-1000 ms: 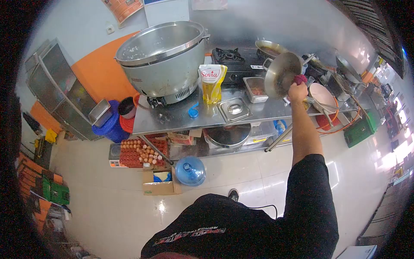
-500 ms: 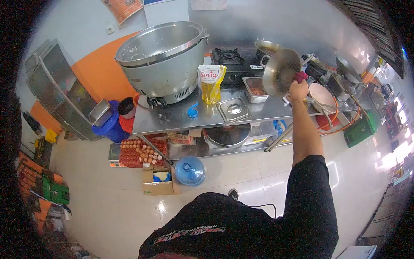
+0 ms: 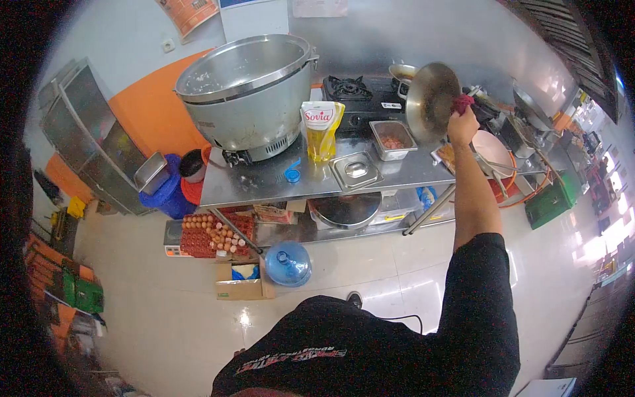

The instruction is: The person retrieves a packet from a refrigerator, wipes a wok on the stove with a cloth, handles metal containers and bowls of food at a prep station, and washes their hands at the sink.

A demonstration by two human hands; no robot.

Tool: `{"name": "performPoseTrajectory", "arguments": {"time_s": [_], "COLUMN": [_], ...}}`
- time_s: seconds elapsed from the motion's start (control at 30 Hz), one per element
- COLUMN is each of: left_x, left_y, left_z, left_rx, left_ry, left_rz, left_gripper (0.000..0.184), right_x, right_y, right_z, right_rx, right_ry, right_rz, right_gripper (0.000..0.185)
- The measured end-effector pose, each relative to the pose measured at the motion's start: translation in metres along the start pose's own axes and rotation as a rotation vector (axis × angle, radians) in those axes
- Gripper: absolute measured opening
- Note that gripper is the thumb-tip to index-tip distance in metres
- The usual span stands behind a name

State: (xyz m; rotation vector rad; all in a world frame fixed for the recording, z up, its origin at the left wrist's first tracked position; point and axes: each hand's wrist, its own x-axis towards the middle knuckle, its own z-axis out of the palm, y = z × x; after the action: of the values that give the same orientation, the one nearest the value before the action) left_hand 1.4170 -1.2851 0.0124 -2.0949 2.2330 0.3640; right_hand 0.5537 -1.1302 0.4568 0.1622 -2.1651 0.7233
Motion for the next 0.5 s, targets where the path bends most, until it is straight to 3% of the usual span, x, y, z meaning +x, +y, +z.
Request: {"name": "performPoseTrajectory", "arguments": {"time_s": [0.37, 0.5], "left_x": [-0.022, -0.029], "left_y": [0.003, 0.005], "left_z": [0.0, 0.002], "left_rx": [0.006, 0.015], "left_ry": [0.007, 0.022], "left_rz": [0.008, -0.008], "left_gripper": [0.059, 0.059], "right_x": [0.025, 0.037], "right_y": [-0.036, -0.049], "right_z": [-0.005, -0.003], "right_rx": [-0.001, -0.014], "right_ry": [-0.086, -0.099], "right_rz": [-0.079, -0.232], "right_gripper": [0.029, 0.027]}}
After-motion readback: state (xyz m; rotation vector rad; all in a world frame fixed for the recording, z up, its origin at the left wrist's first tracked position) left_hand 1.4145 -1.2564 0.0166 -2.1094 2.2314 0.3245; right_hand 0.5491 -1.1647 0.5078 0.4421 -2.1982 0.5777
